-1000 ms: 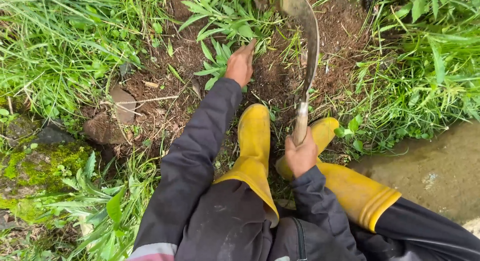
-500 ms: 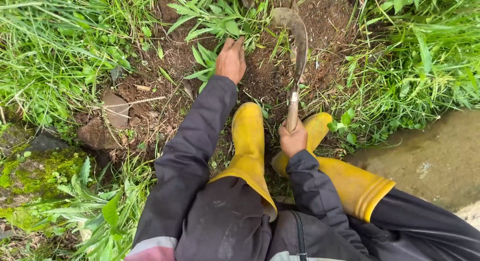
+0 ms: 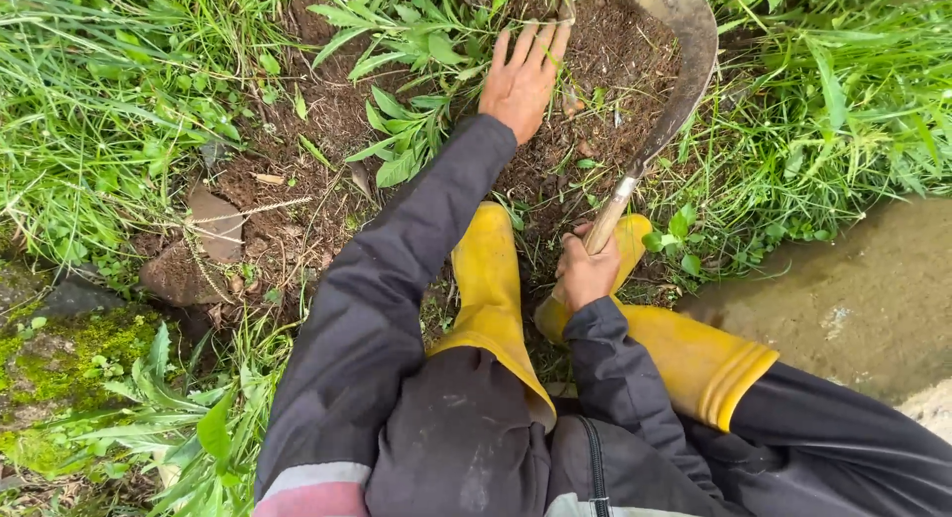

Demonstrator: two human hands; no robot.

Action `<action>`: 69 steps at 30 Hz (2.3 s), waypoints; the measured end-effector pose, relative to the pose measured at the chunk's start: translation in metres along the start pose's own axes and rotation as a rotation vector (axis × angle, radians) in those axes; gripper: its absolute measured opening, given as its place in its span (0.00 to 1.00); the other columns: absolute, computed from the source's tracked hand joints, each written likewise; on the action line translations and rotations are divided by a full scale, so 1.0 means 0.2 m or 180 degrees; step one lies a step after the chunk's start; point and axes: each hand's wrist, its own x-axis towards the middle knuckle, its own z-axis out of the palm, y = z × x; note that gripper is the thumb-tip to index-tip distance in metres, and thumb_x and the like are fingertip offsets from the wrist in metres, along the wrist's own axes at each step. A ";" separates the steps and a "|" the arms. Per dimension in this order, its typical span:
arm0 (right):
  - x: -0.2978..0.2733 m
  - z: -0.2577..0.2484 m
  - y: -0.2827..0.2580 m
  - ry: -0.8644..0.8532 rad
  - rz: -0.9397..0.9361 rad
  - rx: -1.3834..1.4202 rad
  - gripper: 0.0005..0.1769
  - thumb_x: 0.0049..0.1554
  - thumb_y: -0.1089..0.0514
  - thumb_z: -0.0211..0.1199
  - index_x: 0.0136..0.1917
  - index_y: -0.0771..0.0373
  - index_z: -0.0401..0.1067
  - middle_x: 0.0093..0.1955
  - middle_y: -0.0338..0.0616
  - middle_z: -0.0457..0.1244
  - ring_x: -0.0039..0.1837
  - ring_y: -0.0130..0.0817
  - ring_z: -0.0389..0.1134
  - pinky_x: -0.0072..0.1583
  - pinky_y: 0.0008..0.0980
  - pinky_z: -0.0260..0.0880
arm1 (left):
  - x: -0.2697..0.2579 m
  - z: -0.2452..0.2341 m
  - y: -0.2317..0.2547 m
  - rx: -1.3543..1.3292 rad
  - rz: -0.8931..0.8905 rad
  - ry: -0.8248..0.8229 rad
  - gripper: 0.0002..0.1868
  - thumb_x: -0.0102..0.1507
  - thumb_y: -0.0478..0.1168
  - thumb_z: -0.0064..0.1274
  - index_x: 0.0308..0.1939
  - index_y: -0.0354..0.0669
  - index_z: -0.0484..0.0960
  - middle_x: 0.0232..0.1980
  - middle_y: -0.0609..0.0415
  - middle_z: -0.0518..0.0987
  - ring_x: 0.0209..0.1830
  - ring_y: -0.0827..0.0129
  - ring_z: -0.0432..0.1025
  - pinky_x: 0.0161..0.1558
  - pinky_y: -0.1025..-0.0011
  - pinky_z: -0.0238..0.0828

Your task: The person sits on the ground and uses a sickle to cut weeds and grass near a concrete edge. They pull the cut vegetation by hand and clear the soil area.

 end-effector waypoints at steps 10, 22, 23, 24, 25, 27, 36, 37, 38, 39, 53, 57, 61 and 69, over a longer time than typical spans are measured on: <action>0.04 -0.01 -0.03 0.0044 0.0024 0.0068 0.08 0.59 0.65 0.62 0.48 0.57 0.64 0.33 0.38 0.59 0.26 0.25 0.56 0.28 0.28 0.65 | 0.50 0.16 -0.01 -0.1004 -0.0547 -0.0399 0.58 0.57 0.18 0.49 0.82 0.50 0.32 0.81 0.39 0.61 0.83 0.41 0.50 0.77 0.40 0.47; 0.02 0.04 0.03 -0.0053 0.0034 0.0359 0.08 0.57 0.65 0.61 0.47 0.58 0.64 0.31 0.39 0.56 0.25 0.27 0.56 0.27 0.29 0.62 | 0.09 0.16 -0.29 -0.1902 -0.1602 0.0888 0.17 0.64 0.29 0.52 0.55 0.46 0.73 0.34 0.61 0.78 0.29 0.72 0.70 0.39 0.64 0.68; 0.02 0.05 0.05 -0.0076 0.0040 0.0572 0.08 0.56 0.66 0.60 0.47 0.59 0.64 0.30 0.40 0.55 0.24 0.28 0.55 0.27 0.31 0.61 | 0.06 0.16 -0.34 -0.2181 -0.2205 0.0961 0.20 0.66 0.28 0.52 0.62 0.45 0.72 0.37 0.57 0.81 0.22 0.76 0.69 0.21 0.75 0.67; 0.01 0.05 0.09 -0.0079 0.0047 0.0573 0.08 0.56 0.66 0.60 0.47 0.59 0.64 0.30 0.40 0.55 0.24 0.28 0.55 0.27 0.31 0.61 | 0.03 0.18 -0.39 -0.2176 -0.2208 0.0956 0.20 0.66 0.28 0.52 0.62 0.45 0.72 0.37 0.57 0.81 0.22 0.76 0.69 0.21 0.75 0.67; 0.00 0.06 0.12 -0.0201 0.0006 0.0660 0.07 0.55 0.67 0.58 0.46 0.59 0.64 0.32 0.42 0.57 0.23 0.28 0.55 0.26 0.32 0.60 | 0.00 0.20 -0.44 -0.2305 -0.2387 0.1224 0.16 0.68 0.29 0.48 0.59 0.44 0.73 0.40 0.53 0.84 0.27 0.71 0.78 0.26 0.71 0.78; -0.04 0.07 0.14 -0.0334 -0.0047 0.0743 0.07 0.55 0.68 0.56 0.46 0.59 0.63 0.33 0.45 0.59 0.22 0.29 0.54 0.25 0.33 0.60 | -0.05 0.21 -0.52 -0.2433 -0.2570 0.1512 0.12 0.70 0.30 0.44 0.57 0.42 0.74 0.43 0.49 0.88 0.33 0.66 0.86 0.31 0.66 0.89; -0.02 0.08 0.07 -0.0334 0.0085 0.0345 0.08 0.54 0.67 0.59 0.44 0.58 0.64 0.32 0.40 0.55 0.23 0.29 0.54 0.26 0.32 0.57 | -0.06 0.00 -0.48 -0.0960 -0.0780 0.1230 0.05 0.72 0.41 0.47 0.50 0.50 0.72 0.40 0.57 0.75 0.40 0.67 0.67 0.46 0.64 0.70; -0.01 0.08 0.06 -0.0372 0.0153 0.0259 0.08 0.55 0.67 0.59 0.45 0.58 0.63 0.32 0.40 0.55 0.23 0.28 0.54 0.25 0.32 0.59 | -0.03 -0.07 -0.47 -0.0597 -0.0322 0.0932 0.27 0.61 0.27 0.48 0.64 0.47 0.68 0.57 0.51 0.72 0.56 0.58 0.63 0.59 0.53 0.62; 0.01 0.07 0.04 -0.0409 0.0220 0.0174 0.08 0.56 0.67 0.58 0.46 0.58 0.63 0.31 0.39 0.55 0.24 0.28 0.54 0.25 0.32 0.61 | 0.00 -0.13 -0.46 -0.0230 0.0135 0.0635 0.51 0.51 0.12 0.49 0.77 0.44 0.63 0.73 0.45 0.70 0.72 0.48 0.60 0.71 0.41 0.55; -0.01 0.08 0.07 -0.0406 0.0218 0.0172 0.08 0.56 0.67 0.58 0.46 0.58 0.63 0.31 0.39 0.55 0.24 0.28 0.54 0.25 0.32 0.61 | 0.03 -0.12 -0.47 -0.0233 0.0136 0.0638 0.51 0.51 0.12 0.49 0.77 0.44 0.63 0.73 0.45 0.70 0.72 0.48 0.60 0.71 0.41 0.55; -0.02 0.06 0.11 -0.0432 0.0134 0.0044 0.08 0.55 0.67 0.59 0.45 0.58 0.64 0.26 0.39 0.53 0.23 0.29 0.53 0.25 0.33 0.57 | 0.03 0.11 -0.47 0.1145 -0.0860 -0.0536 0.08 0.65 0.40 0.50 0.47 0.50 0.80 0.35 0.58 0.82 0.53 0.59 0.74 0.72 0.49 0.48; -0.04 0.08 0.13 -0.0294 0.0058 0.0087 0.07 0.54 0.66 0.61 0.44 0.58 0.65 0.26 0.40 0.54 0.24 0.29 0.53 0.26 0.33 0.57 | -0.01 0.25 -0.41 0.0608 -0.1072 -0.0631 0.22 0.68 0.37 0.45 0.67 0.43 0.74 0.43 0.53 0.81 0.64 0.55 0.70 0.77 0.42 0.39; -0.04 0.09 0.10 -0.0496 0.0068 0.0051 0.06 0.56 0.64 0.60 0.44 0.58 0.65 0.26 0.39 0.55 0.23 0.28 0.54 0.25 0.33 0.60 | -0.05 0.18 -0.38 0.0805 -0.1083 -0.0239 0.10 0.66 0.41 0.50 0.50 0.49 0.80 0.33 0.57 0.81 0.44 0.62 0.74 0.62 0.55 0.57; 0.10 0.18 0.00 -0.1164 0.0389 -0.0489 0.07 0.57 0.63 0.58 0.48 0.59 0.62 0.30 0.40 0.56 0.24 0.31 0.54 0.26 0.34 0.61 | 0.05 0.09 -0.59 0.1325 -0.0573 0.0090 0.03 0.69 0.40 0.51 0.44 0.52 0.80 0.41 0.56 0.81 0.50 0.60 0.73 0.67 0.53 0.52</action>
